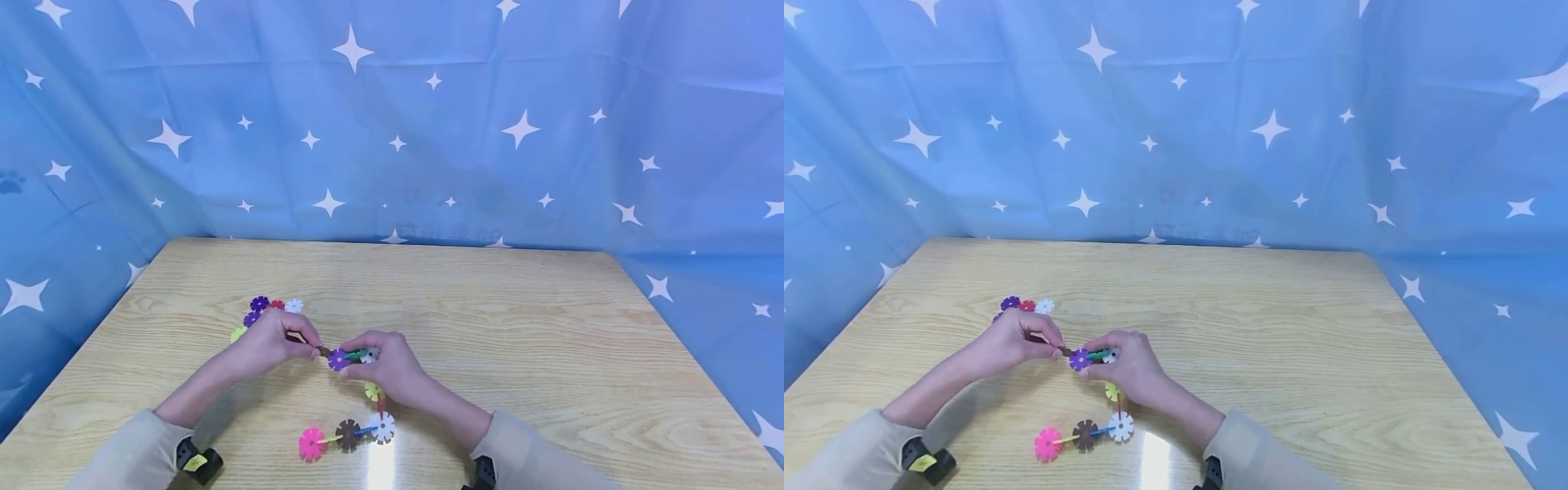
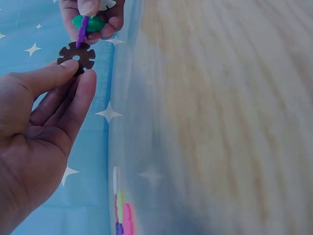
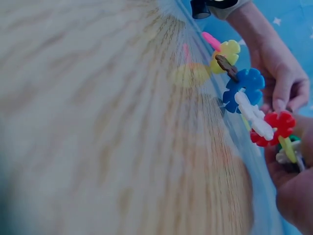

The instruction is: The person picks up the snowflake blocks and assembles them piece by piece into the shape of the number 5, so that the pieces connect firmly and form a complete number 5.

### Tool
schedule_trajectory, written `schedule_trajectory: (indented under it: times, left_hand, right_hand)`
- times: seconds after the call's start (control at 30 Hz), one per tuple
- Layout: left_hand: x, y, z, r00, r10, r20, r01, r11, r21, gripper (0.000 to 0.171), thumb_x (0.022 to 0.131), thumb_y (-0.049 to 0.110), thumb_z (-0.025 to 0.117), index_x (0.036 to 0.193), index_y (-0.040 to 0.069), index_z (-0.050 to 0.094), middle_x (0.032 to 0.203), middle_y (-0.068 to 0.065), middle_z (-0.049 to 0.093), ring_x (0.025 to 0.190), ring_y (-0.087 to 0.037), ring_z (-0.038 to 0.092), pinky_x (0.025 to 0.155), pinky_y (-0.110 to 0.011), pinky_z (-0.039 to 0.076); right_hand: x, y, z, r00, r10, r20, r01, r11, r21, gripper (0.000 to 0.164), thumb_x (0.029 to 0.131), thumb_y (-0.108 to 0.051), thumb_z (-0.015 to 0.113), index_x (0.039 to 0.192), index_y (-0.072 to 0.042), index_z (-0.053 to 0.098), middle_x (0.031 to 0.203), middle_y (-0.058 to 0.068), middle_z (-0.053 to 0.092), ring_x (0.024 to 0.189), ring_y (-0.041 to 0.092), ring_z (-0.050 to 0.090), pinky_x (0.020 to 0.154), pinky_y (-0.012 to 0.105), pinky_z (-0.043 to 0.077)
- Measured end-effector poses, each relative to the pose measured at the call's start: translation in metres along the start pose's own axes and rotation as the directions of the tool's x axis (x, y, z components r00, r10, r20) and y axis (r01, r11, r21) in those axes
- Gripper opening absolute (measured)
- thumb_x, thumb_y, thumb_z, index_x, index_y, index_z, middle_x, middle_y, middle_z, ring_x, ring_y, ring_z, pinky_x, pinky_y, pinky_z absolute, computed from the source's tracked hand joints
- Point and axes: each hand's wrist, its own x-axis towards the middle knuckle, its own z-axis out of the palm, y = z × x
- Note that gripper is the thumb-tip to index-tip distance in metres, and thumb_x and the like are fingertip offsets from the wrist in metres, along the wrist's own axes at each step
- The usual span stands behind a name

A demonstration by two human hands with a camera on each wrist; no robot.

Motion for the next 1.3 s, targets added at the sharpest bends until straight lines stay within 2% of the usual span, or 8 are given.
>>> schedule_trajectory:
  times: [0.23, 0.43, 0.73, 1.0, 1.3]
  left_hand:
    - [0.005, 0.001, -0.005, 0.997, 0.045, 0.068, -0.044, 0.999, -0.006, 0.014, 0.084, -0.005, 0.08, 0.085, 0.009, 0.078, 0.088, 0.001, 0.075, 0.083, -0.016, 0.069, 0.07, -0.028, 0.057]
    - [0.008, 0.0, -0.006, 0.994, 0.049, 0.097, -0.043, 0.997, -0.061, 0.013, 0.084, -0.006, 0.079, 0.083, 0.007, 0.077, 0.087, -0.001, 0.075, 0.08, -0.018, 0.071, 0.07, -0.028, 0.058]
    - [0.007, -0.003, -0.006, 0.997, 0.023, 0.073, -0.016, 0.995, -0.095, 0.009, 0.085, -0.004, 0.079, 0.086, 0.005, 0.077, 0.089, -0.011, 0.075, 0.08, -0.018, 0.07, 0.067, -0.026, 0.056]
    - [0.005, -0.005, -0.005, 0.997, 0.015, 0.082, -0.005, 0.992, -0.123, 0.01, 0.085, -0.005, 0.079, 0.086, 0.005, 0.077, 0.089, -0.012, 0.075, 0.08, -0.017, 0.069, 0.068, -0.026, 0.056]
    - [0.003, 0.005, -0.005, 0.995, 0.061, 0.082, -0.056, 0.997, -0.06, 0.017, 0.083, -0.009, 0.079, 0.084, 0.008, 0.077, 0.087, -0.001, 0.075, 0.08, -0.018, 0.07, 0.07, -0.03, 0.058]
  right_hand:
    - [-0.001, 0.003, -0.001, 1.0, -0.016, 0.022, 0.015, 1.0, 0.003, 0.033, 0.079, -0.015, 0.089, 0.111, -0.012, 0.079, 0.105, -0.003, 0.075, 0.095, 0.013, 0.067, 0.086, 0.03, 0.055]
    - [-0.001, 0.002, -0.002, 0.999, -0.018, 0.035, 0.018, 1.0, 0.01, 0.033, 0.08, -0.016, 0.089, 0.112, -0.014, 0.079, 0.104, -0.007, 0.074, 0.098, 0.013, 0.067, 0.089, 0.033, 0.054]
    - [-0.002, -0.002, -0.002, 1.0, -0.009, 0.021, 0.009, 1.0, 0.015, 0.033, 0.08, -0.018, 0.089, 0.112, -0.016, 0.079, 0.105, -0.01, 0.074, 0.1, 0.014, 0.066, 0.093, 0.039, 0.052]
    - [-0.002, -0.002, -0.002, 1.0, 0.001, 0.031, -0.002, 0.999, 0.036, 0.033, 0.08, -0.016, 0.089, 0.111, -0.016, 0.079, 0.105, -0.009, 0.074, 0.099, 0.013, 0.066, 0.091, 0.035, 0.054]
    - [-0.002, 0.0, -0.002, 0.998, -0.012, 0.063, 0.009, 0.999, 0.035, 0.032, 0.081, -0.018, 0.088, 0.112, -0.016, 0.079, 0.105, -0.011, 0.074, 0.102, 0.012, 0.067, 0.098, 0.042, 0.051]
